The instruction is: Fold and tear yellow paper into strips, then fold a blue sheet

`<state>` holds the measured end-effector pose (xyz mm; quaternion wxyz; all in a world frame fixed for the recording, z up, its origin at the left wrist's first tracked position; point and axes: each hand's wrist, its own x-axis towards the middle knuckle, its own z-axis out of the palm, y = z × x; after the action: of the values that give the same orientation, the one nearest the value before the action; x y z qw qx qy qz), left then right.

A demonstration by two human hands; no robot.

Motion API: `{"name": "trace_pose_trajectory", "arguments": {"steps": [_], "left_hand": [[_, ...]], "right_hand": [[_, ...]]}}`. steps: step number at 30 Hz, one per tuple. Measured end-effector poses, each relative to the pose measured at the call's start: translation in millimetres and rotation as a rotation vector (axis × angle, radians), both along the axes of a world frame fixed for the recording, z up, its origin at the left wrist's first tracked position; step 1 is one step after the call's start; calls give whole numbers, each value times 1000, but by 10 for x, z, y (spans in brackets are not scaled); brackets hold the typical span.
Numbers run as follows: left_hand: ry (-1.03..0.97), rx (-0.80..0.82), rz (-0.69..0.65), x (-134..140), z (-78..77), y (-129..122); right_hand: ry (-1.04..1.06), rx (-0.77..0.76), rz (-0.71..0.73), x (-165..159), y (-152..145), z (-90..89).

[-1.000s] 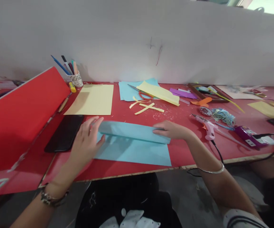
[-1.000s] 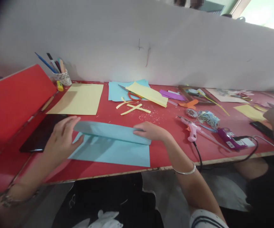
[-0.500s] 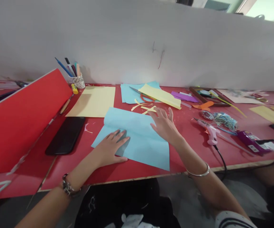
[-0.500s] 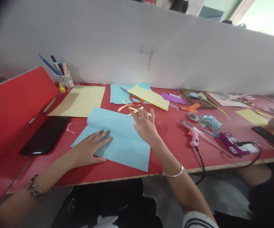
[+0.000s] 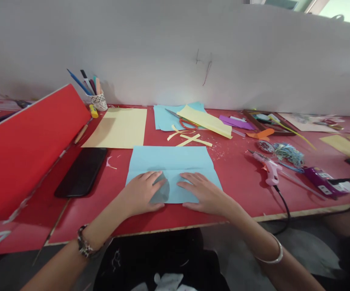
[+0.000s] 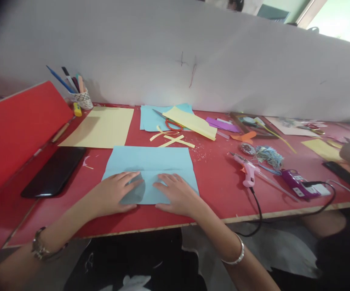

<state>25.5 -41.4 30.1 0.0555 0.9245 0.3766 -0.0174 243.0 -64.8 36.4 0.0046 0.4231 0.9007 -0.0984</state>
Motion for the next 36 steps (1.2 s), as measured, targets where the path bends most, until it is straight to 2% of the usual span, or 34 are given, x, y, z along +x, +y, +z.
{"name": "trace_pose_trajectory", "arguments": {"steps": [3, 7, 11, 14, 19, 25, 30, 36], "left_hand": [[36, 13, -56, -10, 22, -34], [-29, -16, -58, -81, 70, -133], [-87, -143, -44, -170, 184, -237], [-70, -205, -29, -172, 252, -232], [55, -124, 51, -94, 192, -104], [75, -39, 140, -77, 48, -66], [80, -2, 197, -99, -20, -110], [68, 45, 248, -125, -137, -127]], "right_hand": [[-27, 54, 18, -15, -28, 35], [-64, 63, 36, -9, -85, 132], [-93, -62, 90, 36, -102, 267], [-94, -129, 74, 62, -67, 296], [-131, -51, 3, 43, -12, 178], [-177, 21, -129, 2, 7, 43], [-130, 121, -195, 0, 21, -95], [23, 271, -278, 22, -2, -231]]}}
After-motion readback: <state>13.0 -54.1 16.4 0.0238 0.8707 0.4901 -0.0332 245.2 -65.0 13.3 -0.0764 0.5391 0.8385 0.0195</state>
